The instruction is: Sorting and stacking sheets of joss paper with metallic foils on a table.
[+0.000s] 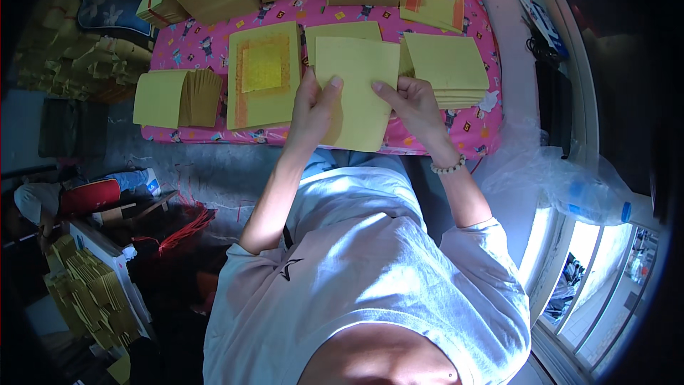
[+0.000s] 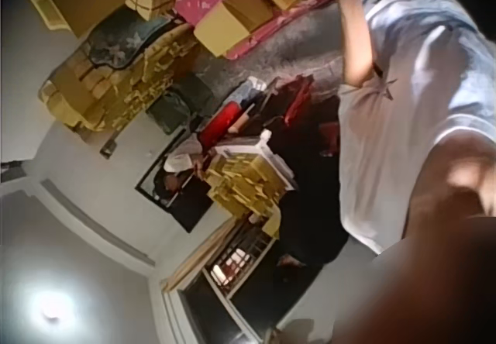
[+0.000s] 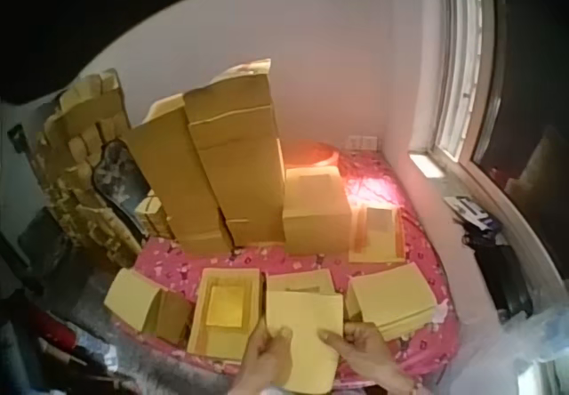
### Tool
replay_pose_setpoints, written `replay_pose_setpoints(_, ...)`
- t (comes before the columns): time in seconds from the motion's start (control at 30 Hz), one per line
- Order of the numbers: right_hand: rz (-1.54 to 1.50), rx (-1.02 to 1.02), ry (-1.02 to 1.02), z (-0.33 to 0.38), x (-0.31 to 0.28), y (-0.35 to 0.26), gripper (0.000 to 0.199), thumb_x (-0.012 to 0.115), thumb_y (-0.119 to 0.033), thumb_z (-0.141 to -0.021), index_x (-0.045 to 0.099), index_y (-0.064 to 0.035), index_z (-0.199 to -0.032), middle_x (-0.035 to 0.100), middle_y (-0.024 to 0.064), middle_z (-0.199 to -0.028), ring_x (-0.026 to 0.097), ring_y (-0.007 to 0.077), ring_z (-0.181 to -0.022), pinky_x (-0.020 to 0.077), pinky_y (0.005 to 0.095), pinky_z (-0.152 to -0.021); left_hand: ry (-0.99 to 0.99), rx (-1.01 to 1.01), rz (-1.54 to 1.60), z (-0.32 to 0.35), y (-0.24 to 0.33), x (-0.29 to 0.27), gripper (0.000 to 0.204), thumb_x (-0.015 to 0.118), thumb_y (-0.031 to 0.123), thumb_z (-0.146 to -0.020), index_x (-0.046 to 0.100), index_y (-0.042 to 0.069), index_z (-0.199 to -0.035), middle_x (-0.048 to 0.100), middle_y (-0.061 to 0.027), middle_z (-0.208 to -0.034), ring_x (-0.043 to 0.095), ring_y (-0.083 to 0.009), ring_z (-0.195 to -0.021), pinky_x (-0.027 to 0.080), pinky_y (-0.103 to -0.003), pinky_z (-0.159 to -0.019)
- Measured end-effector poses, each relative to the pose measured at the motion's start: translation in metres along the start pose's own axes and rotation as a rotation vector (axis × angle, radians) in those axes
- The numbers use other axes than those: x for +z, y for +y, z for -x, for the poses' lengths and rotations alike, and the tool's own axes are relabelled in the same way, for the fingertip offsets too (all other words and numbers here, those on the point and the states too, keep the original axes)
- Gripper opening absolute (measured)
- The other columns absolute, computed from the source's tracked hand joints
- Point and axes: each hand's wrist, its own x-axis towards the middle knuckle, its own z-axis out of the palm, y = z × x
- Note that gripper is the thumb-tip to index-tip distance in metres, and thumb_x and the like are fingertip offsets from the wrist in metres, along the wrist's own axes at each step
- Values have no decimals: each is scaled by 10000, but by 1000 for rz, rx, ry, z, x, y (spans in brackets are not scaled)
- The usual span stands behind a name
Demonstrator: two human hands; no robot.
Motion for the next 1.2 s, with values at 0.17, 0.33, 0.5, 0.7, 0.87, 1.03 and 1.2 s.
replay_pose_setpoints(0.17, -33, 56, -55, 4, 0, 8, 300, 637, -228, -892, 656, 66, -943, 686, 83, -806, 639, 93, -676, 520, 209, -604, 21, -43, 18, -5, 2, -1, 328, 503, 141, -952, 472, 40, -1262, 585, -58, -1148, 540, -107, -1038, 417, -261, -898)
replay_pose_setpoints(0.33, 19, 31, -51, 1, -2, 18, 302, 641, -230, -889, 656, 66, -945, 688, 85, -807, 633, 86, -669, 516, 219, -599, 24, -64, -47, -8, 1, 1, 265, 496, 112, -945, 450, 9, -1186, 586, -87, -1077, 550, -122, -981, 431, -271, -849)
replay_pose_setpoints(0.5, 64, 45, -92, 5, -3, 19, 269, 647, -196, -884, 658, 65, -949, 689, 81, -816, 631, 80, -692, 518, 222, -612, 34, -28, -42, -8, -4, 3, 270, 495, 110, -947, 444, 8, -1192, 592, -92, -1064, 555, -123, -969, 443, -268, -829)
replay_pose_setpoints(0.7, 71, 124, -128, 11, -2, 14, 230, 654, -172, -876, 662, 44, -955, 687, 72, -806, 617, 67, -686, 505, 203, -604, 74, 17, -54, -7, -7, 1, 255, 490, 110, -951, 442, 14, -1183, 586, -90, -1057, 558, -122, -958, 453, -269, -818)
replay_pose_setpoints(0.87, 111, 166, -126, 13, -7, 31, 231, 663, -207, -871, 647, 8, -954, 675, 50, -775, 634, 68, -668, 518, 191, -572, 145, 125, -126, -10, -12, 3, 247, 491, 104, -950, 445, 17, -1176, 589, -79, -1029, 561, -113, -938, 455, -258, -804)
replay_pose_setpoints(1.03, -28, 127, -156, 24, -5, 48, 199, 667, -175, -866, 630, 5, -941, 670, 57, -806, 646, 87, -715, 542, 203, -603, 177, 79, -73, -8, -8, 1, 245, 492, 106, -949, 447, 18, -1173, 589, -71, -1015, 558, -105, -921, 453, -245, -793)
replay_pose_setpoints(1.2, -67, 101, -53, 18, -5, 25, 215, 633, -184, -891, 621, 18, -963, 674, 61, -820, 652, 99, -742, 541, 208, -608, 46, 40, -87, -5, 3, 0, 267, 498, 105, -942, 442, 12, -1186, 589, -69, -1019, 555, -100, -925, 450, -240, -791)
